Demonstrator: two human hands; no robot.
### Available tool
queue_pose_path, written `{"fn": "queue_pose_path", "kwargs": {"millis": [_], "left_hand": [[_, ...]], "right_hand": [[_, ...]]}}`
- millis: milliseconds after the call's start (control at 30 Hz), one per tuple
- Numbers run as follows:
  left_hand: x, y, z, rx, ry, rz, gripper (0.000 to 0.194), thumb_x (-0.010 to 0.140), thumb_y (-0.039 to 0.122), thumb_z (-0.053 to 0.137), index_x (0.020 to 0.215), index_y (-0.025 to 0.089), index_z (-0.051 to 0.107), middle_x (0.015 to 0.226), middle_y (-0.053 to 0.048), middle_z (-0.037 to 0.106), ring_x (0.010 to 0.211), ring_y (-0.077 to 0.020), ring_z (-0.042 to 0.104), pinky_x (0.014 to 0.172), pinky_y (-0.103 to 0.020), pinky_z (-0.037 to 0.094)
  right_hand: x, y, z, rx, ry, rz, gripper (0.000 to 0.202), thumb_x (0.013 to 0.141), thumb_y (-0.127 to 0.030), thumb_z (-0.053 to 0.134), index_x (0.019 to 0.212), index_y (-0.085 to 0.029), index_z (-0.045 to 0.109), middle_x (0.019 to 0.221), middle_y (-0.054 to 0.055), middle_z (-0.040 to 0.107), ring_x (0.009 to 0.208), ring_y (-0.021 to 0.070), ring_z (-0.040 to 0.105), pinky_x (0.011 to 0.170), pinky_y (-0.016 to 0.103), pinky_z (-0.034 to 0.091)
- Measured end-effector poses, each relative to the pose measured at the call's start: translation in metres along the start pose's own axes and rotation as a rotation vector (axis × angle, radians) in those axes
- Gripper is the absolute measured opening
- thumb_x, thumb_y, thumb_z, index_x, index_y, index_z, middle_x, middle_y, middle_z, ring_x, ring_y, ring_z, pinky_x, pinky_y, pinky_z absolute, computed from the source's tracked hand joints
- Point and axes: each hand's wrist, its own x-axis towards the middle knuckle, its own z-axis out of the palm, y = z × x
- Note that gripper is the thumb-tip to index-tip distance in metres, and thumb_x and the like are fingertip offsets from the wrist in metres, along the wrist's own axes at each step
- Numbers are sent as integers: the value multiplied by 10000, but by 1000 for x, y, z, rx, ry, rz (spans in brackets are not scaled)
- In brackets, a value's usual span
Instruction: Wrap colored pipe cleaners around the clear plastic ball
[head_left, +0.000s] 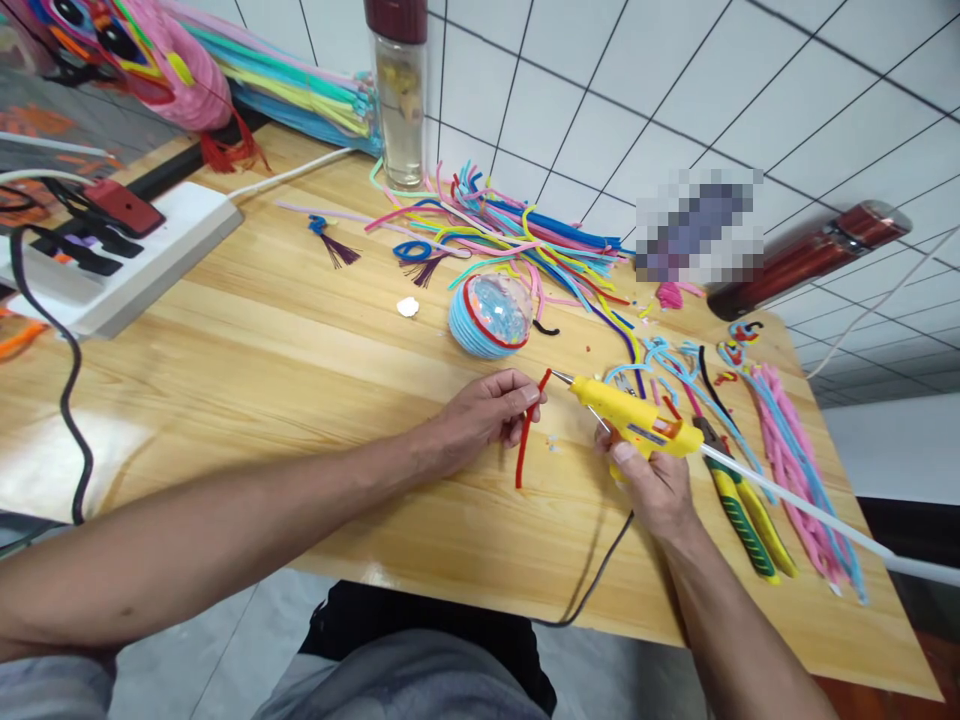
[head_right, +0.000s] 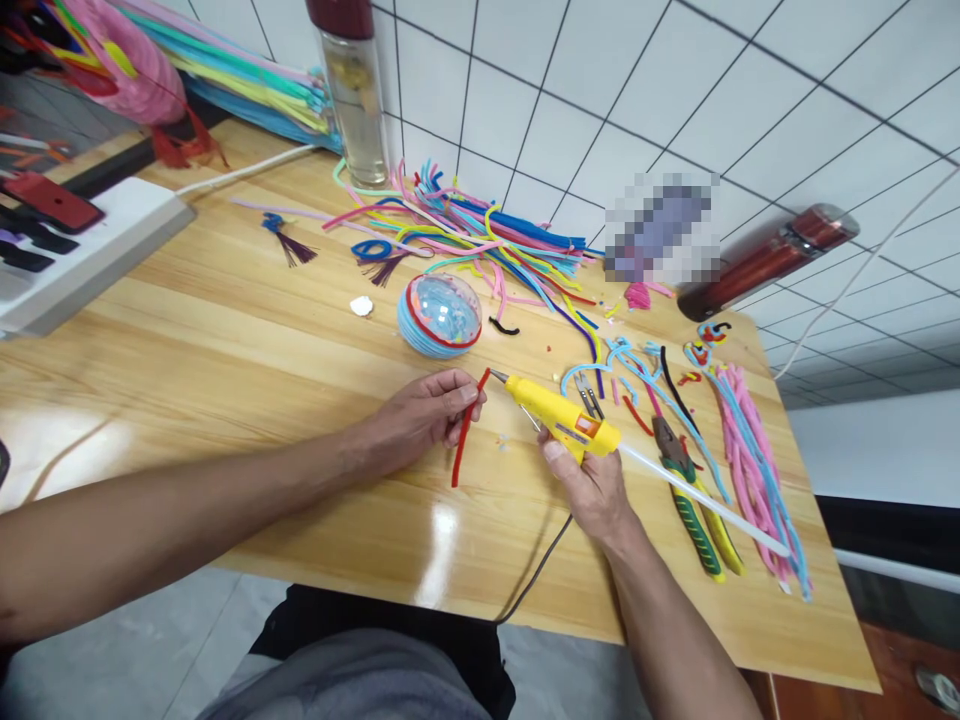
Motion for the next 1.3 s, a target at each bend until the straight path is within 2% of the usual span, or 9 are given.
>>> {"fn": "queue_pose_path", "kwargs": {"millis": [267,733,1100,1300], "left_hand": [[-1,1,2,7,5,3,305,854,394,818,848,147,639,735,29,638,488,-39,515,462,-170,357],[-2,2,2,7,21,-6,313,860,399,825,851,145,642,743,27,637,502,-41,516,478,-174,370],[-1,-2,1,2,14,16,354,840,449,839,850,151,647,761,17,653,512,-48,523,487,-184,395],[-1,-3,0,5,1,24,361,843,464,837,860,153,655,766,15,653,522,-50,520,493,-184,397]], "right_hand": [[0,-2,1,-11,7,29,384,986,-579,655,910,-218,763,812,57,746,751,224,701,703,350,581],[-2,1,-1,-38,-34,-29,304,1022,-493,632,954,-226,761,847,44,753,788,214,706,744,340,568],[-2,-1,0,3,-4,77,368,982,-570,648,950,-219,755,841,59,740,732,218,672,728,375,579],[-2,0,0,-18,-17,13,343,1000,-538,638,915,-224,747,813,47,724,758,226,677,726,367,560]]}}
